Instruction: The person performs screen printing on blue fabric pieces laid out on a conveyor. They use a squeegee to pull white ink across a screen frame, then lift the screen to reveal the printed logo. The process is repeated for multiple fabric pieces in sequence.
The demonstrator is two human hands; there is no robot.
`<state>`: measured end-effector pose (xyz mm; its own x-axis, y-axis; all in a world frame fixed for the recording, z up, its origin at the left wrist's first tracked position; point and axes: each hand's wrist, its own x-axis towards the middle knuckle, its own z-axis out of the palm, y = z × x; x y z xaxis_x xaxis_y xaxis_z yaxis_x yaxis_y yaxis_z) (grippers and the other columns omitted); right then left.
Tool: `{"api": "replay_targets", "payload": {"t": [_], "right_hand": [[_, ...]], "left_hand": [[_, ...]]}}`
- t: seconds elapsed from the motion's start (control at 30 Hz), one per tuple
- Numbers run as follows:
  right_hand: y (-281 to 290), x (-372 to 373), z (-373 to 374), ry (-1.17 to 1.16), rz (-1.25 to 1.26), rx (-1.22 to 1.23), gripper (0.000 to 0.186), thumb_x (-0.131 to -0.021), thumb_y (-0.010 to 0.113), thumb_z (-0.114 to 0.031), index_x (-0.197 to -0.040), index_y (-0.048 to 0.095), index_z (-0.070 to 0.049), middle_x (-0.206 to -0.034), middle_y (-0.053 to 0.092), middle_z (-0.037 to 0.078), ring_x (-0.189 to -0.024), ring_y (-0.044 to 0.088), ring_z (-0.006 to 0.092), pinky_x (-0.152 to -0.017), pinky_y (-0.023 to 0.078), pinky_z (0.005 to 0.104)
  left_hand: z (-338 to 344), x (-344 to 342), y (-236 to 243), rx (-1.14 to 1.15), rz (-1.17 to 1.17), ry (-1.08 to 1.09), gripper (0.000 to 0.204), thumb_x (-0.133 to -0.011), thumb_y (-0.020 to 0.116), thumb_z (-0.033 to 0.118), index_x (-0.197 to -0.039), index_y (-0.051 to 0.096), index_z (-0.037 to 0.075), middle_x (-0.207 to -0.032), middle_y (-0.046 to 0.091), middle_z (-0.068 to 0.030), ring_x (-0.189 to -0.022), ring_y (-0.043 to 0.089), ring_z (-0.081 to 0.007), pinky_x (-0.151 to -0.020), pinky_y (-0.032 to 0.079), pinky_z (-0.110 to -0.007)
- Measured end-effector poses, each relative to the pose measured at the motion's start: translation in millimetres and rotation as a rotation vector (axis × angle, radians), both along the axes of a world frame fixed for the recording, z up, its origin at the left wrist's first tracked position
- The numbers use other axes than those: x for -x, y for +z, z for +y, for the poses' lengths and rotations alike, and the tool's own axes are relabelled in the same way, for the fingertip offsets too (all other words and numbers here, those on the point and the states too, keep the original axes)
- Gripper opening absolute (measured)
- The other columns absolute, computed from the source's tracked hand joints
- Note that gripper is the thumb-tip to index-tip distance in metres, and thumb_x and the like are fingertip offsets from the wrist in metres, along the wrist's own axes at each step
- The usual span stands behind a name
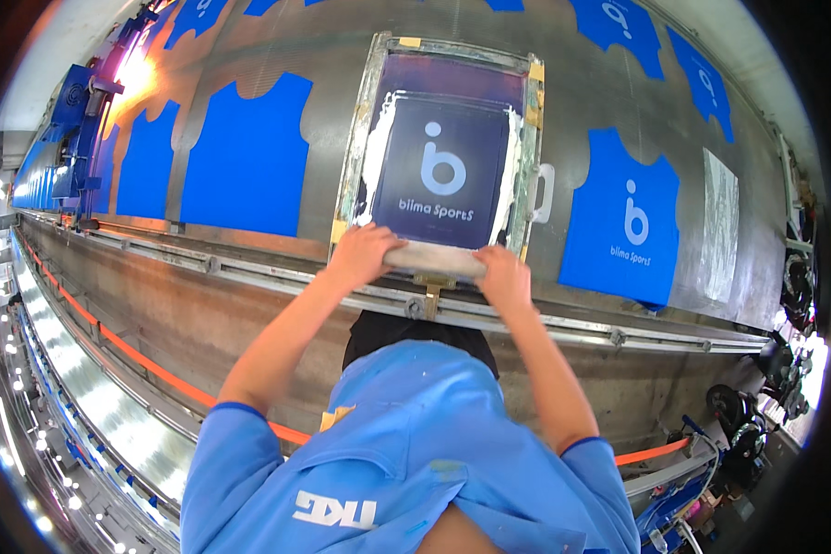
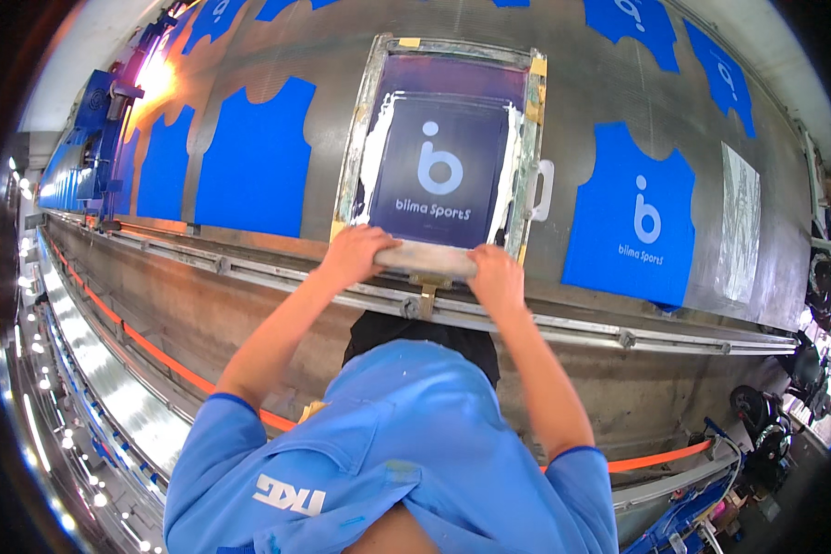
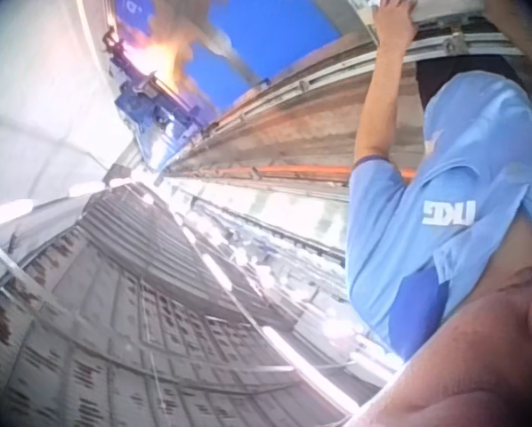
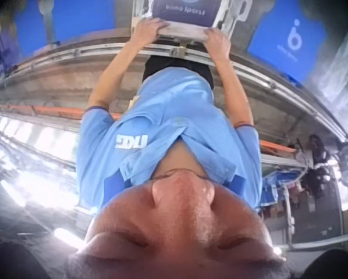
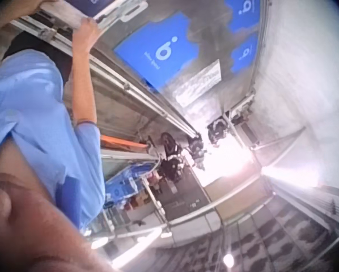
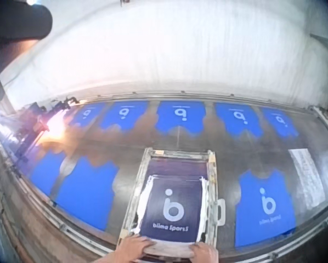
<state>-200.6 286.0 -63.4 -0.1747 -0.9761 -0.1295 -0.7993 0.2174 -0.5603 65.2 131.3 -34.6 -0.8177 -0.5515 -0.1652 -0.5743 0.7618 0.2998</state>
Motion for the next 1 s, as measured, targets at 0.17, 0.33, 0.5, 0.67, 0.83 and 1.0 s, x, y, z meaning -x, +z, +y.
{"api": "replay_targets", "payload": {"t": [0.17, 0.33, 0.5, 0.67, 0.83, 1.0], "right_hand": [[32, 34, -62, 0.003, -0.139, -0.100, 0.039, -0.080, 0.081, -0.037, -0.104, 0.072, -0.008, -0.088, 0.073, 0.014, -0.089, 0.069, 0.0348, -0.080, 0.055, 0.0459], [5, 75, -107, 0.111, -0.244, -0.379, 0.053, -0.078, 0.082, -0.046, -0.097, 0.073, 0.003, -0.080, 0.071, 0.018, -0.075, 0.067, 0.0318, -0.073, 0.053, 0.0429], [12, 80, -98, 0.071, -0.490, -0.576, 0.062, -0.078, 0.083, -0.047, -0.114, 0.071, 0.002, -0.086, 0.072, 0.010, -0.071, 0.063, 0.0187, -0.065, 0.050, 0.0337], [13, 119, -57, -0.646, -0.478, 0.351, 0.040, -0.092, 0.075, -0.026, -0.125, 0.067, -0.004, -0.092, 0.070, 0.007, -0.082, 0.062, 0.0163, -0.075, 0.050, 0.0317], [-53, 120, -37, -0.657, -0.278, 0.188, 0.030, -0.099, 0.067, -0.025, -0.124, 0.068, -0.008, -0.075, 0.063, 0.005, -0.068, 0.057, 0.0159, -0.064, 0.048, 0.0343], [-68, 97, -34, -0.824, -0.596, 0.196, 0.030, -0.102, 0.060, -0.022, -0.130, 0.065, -0.011, -0.071, 0.054, 0.000, -0.058, 0.049, 0.0096, -0.055, 0.043, 0.0293]], "left_hand": [[-42, 36, 11, 0.070, -0.014, 0.030, 0.042, -0.081, 0.076, 0.051, -0.095, 0.071, 0.011, -0.090, 0.072, -0.0041, -0.087, 0.068, -0.0275, -0.077, 0.050, -0.043], [-93, 80, -8, -0.231, -0.225, 0.076, 0.067, -0.064, 0.083, 0.068, -0.089, 0.077, 0.007, -0.081, 0.073, -0.0136, -0.086, 0.072, -0.0336, -0.076, 0.056, -0.044], [-102, 76, -21, -0.498, -0.296, 0.055, 0.075, -0.063, 0.081, 0.073, -0.102, 0.079, 0.009, -0.089, 0.075, -0.0140, -0.089, 0.072, -0.0320, -0.081, 0.056, -0.043], [-151, 130, 30, -0.211, -0.091, 0.156, 0.066, -0.066, 0.079, 0.073, -0.093, 0.077, 0.012, -0.082, 0.072, -0.0136, -0.085, 0.070, -0.0331, -0.077, 0.054, -0.044], [-216, 146, 16, -0.153, -0.052, 0.102, 0.059, -0.070, 0.082, 0.062, -0.100, 0.072, 0.013, -0.091, 0.071, -0.0112, -0.099, 0.066, -0.0330, -0.083, 0.051, -0.045], [-217, 168, 11, -0.248, -0.174, -0.004, 0.050, -0.077, 0.081, 0.042, -0.121, 0.072, 0.020, -0.108, 0.075, -0.0090, -0.107, 0.067, -0.0334, -0.091, 0.052, -0.046]]}}
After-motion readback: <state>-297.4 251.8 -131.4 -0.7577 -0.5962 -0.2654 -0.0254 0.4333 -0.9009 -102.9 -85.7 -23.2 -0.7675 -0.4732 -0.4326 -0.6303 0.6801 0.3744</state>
